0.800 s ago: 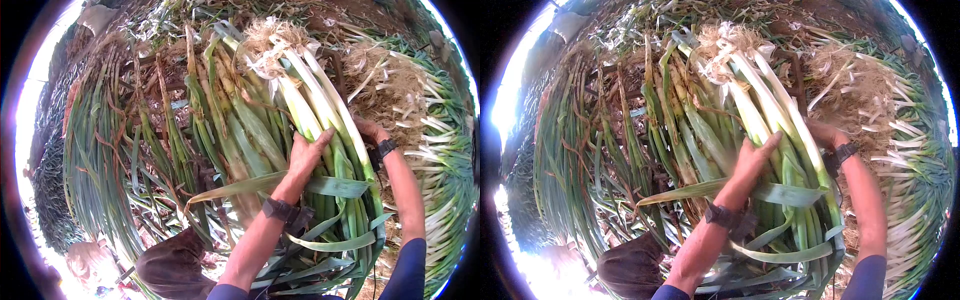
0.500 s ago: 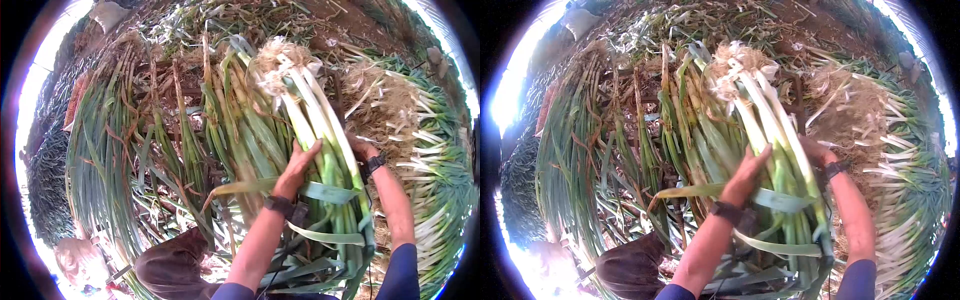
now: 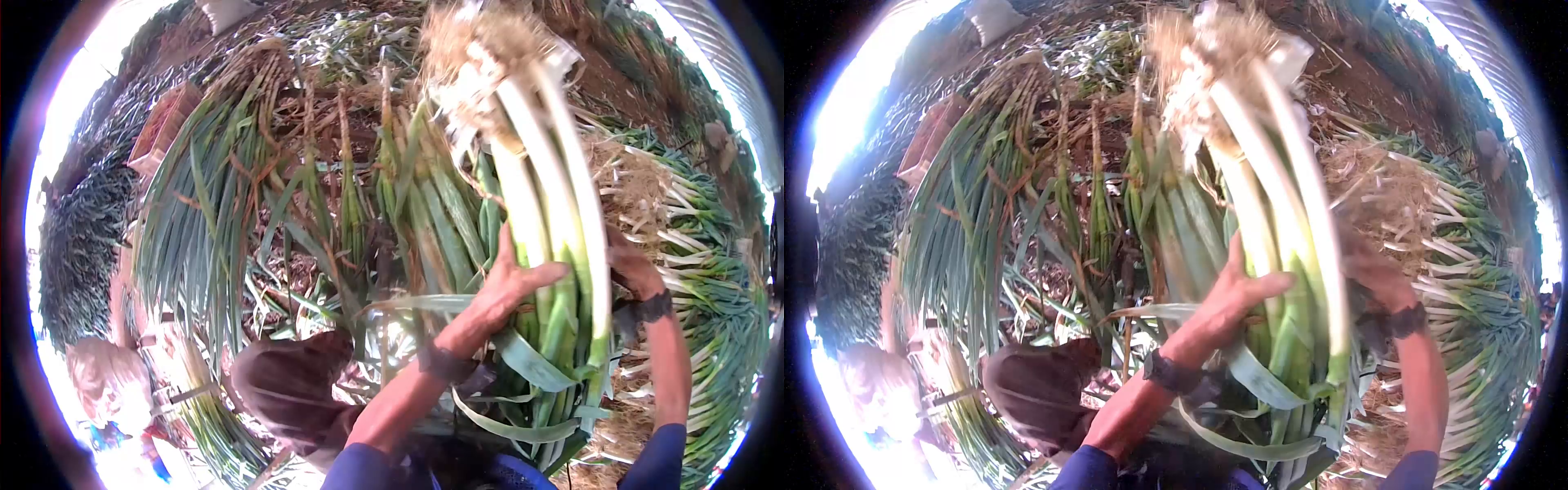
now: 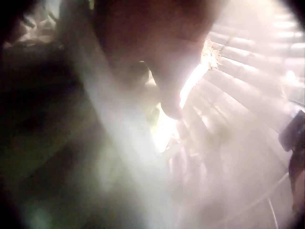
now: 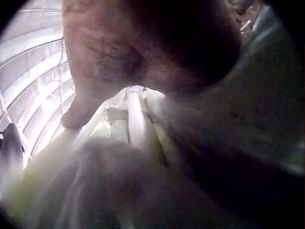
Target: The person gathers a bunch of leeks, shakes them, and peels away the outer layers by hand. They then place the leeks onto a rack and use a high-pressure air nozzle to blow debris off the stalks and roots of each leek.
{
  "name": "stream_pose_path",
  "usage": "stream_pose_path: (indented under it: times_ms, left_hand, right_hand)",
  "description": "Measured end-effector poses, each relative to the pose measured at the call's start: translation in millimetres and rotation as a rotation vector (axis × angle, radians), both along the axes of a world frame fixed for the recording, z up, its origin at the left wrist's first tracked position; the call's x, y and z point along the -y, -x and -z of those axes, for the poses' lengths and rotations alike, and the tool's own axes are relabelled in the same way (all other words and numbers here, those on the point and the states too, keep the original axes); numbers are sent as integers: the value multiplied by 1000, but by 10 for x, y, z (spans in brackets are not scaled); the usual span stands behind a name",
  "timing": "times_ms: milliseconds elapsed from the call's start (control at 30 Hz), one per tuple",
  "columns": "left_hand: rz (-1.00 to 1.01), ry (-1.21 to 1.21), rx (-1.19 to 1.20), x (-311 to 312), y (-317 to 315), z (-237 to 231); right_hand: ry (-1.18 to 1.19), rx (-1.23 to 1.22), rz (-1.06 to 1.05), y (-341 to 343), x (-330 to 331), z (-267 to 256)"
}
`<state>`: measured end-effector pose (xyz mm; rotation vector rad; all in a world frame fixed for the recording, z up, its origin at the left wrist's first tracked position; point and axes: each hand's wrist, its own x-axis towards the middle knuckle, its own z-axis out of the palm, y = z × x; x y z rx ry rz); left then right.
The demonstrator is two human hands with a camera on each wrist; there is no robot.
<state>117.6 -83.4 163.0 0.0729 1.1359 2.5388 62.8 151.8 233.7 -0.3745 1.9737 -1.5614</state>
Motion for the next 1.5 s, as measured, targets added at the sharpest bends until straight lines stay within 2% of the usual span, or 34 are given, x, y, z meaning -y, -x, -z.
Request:
stream_pose_path:
  times_ms: [33, 100, 233, 267, 367, 467, 600, 633, 733, 800, 833, 900, 967, 1000, 1033, 1067, 1100, 1167, 1233, 1300, 1367, 1433, 1500]
  left_hand:
    - [-14, -25, -43, 34, -78, -315]
    - [-48, -37, -135, 25, -200, -638]
    - [-156, -162, -281, -18, -443, -1222]
    - [-269, 5, -391, -79, -478, -1248]
    - [-288, -78, -417, 2, -691, -1593]
    - [-310, -139, -397, 51, -904, -1764]
    - [-315, -200, -365, -144, -1073, -1605]
    - [-322, -200, -368, -233, -1143, -1539]
    - [-239, -172, -128, -450, -1452, -1305]
    - [-149, -102, -98, -536, -1684, -1090]
    - [-40, -14, -99, -580, -1794, -913]
    - [60, 16, -14, -617, -2109, -664]
    - [204, 19, 112, -619, -2382, -435]
    - [357, 28, 154, -557, -2442, -330]
    - [376, 60, 202, -541, -2538, -236]
    - [451, 39, 237, -524, -2616, -96]
    - [524, 19, 267, -519, -2664, 52]
    - [541, 54, 306, -537, -2827, 282]
    - [548, 86, 350, -513, -2863, 292]
    - [707, 97, 372, -527, -2857, 254]
    - [737, 119, 338, -633, -2875, 177]
    - [750, 138, 308, -655, -2867, -25]
    - [793, 111, 246, -577, -2776, -357]
  right_hand:
    - [-176, -28, 82, -82, -427, 0]
    - [-257, -22, 203, -392, -26, -650]
    - [-329, -222, 137, -657, -42, -1323]
    - [-329, -238, 129, -725, 15, -1481]
    - [-328, -259, 73, -892, 181, -1867]
    - [-321, -234, 3, -1008, 357, -2151]
    - [-331, -162, -81, -1158, 467, -2355]
    - [-334, -133, -100, -1180, 485, -2324]
    - [-459, -135, -198, -1175, 315, -2085]
    - [-474, 91, -245, -1336, 311, -1986]
    - [-446, 205, -281, -1397, 253, -1831]
    - [-321, 352, -267, -1602, -20, -1354]
    - [-289, 428, -365, -1850, -442, -736]
    - [-210, 571, -270, -2035, -456, -564]
    - [-129, 711, -172, -2218, -471, -403]
    - [-127, 623, -234, -2358, -593, -136]
    - [-83, 687, -197, -2500, -566, -3]
    - [-123, 675, -226, -2745, -716, 463]
    - [-43, 715, -197, -2826, -698, 530]
    - [32, 750, -155, -2937, -760, 564]
    - [22, 661, -157, -3042, -949, 560]
    - [5, 742, -155, -3047, -980, 330]
    - [-5, 724, -205, -3100, -1033, 129]
